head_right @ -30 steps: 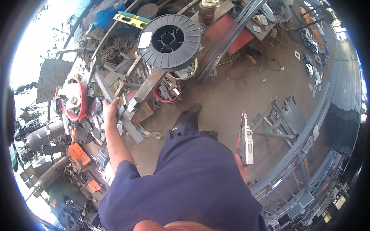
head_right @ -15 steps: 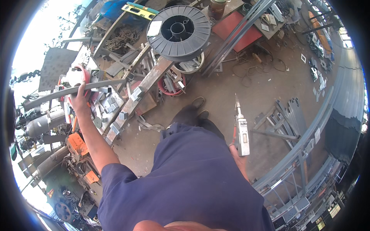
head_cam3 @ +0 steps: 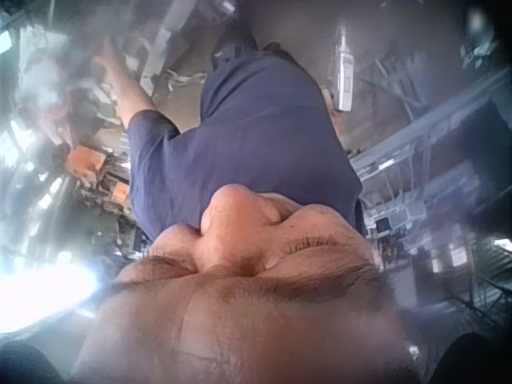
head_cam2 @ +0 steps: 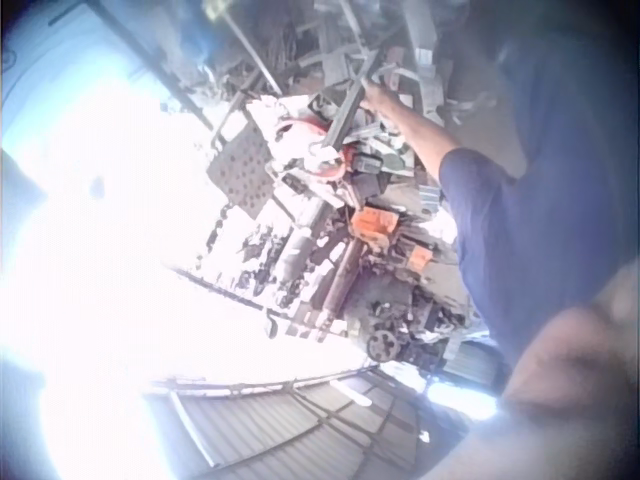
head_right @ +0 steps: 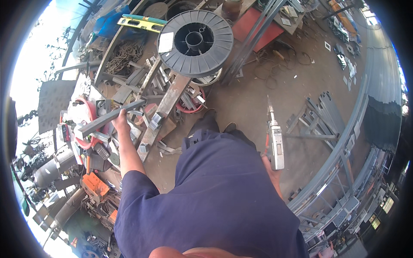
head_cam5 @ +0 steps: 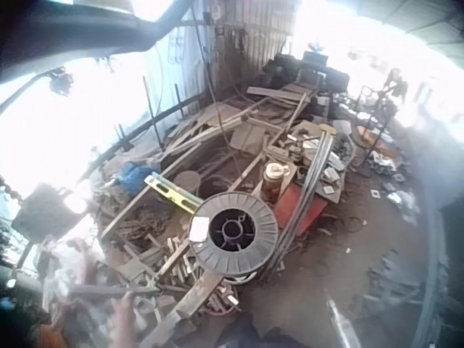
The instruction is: The person welds small metal plates onto a large metal frame using a handheld welding gun. They repeatedly position plates, weld them in place, and move to the next section. A coworker assists by handing over plates and later helps flip the frame.
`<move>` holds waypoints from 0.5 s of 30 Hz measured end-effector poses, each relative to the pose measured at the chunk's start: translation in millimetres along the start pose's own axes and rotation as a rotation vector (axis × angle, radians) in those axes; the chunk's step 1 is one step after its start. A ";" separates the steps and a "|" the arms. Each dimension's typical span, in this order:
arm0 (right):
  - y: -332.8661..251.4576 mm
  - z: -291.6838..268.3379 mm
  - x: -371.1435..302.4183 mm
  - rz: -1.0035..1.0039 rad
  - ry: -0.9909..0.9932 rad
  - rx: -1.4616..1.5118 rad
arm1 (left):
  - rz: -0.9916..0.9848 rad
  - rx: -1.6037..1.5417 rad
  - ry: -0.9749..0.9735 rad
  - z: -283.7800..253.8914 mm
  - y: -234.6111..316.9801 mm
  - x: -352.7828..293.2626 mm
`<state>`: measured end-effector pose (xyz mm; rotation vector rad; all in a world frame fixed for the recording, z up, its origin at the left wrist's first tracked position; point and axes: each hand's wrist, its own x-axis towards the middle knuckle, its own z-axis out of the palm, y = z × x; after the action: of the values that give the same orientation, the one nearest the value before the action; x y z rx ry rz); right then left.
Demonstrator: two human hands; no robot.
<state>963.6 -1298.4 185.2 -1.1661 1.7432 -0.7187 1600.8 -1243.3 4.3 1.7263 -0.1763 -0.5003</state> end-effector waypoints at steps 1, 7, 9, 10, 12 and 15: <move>-1.8 4.3 1.3 -0.056 -0.019 -0.045 | -0.012 -0.016 -0.006 -3.8 -8.6 4.0; -33.6 32.6 4.1 0.065 -0.036 0.075 | 0.028 0.070 -0.021 -15.3 -21.3 17.3; -44.0 39.5 4.9 0.027 -0.045 0.035 | -0.033 0.141 -0.035 -20.6 -12.0 18.8; -48.8 42.4 5.4 0.005 -0.052 0.012 | -0.055 0.129 -0.025 -19.8 -19.2 21.4; -46.2 44.9 1.6 0.060 -0.043 0.026 | -0.040 0.184 -0.005 1.4 -19.6 16.4; -23.3 42.4 -0.4 0.198 -0.047 0.098 | -0.092 0.343 0.033 4.4 -45.0 22.8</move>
<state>1011.3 -1306.6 186.2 -0.9220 1.7354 -0.6447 1612.3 -1246.0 -45.0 2.0836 -0.1665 -0.5308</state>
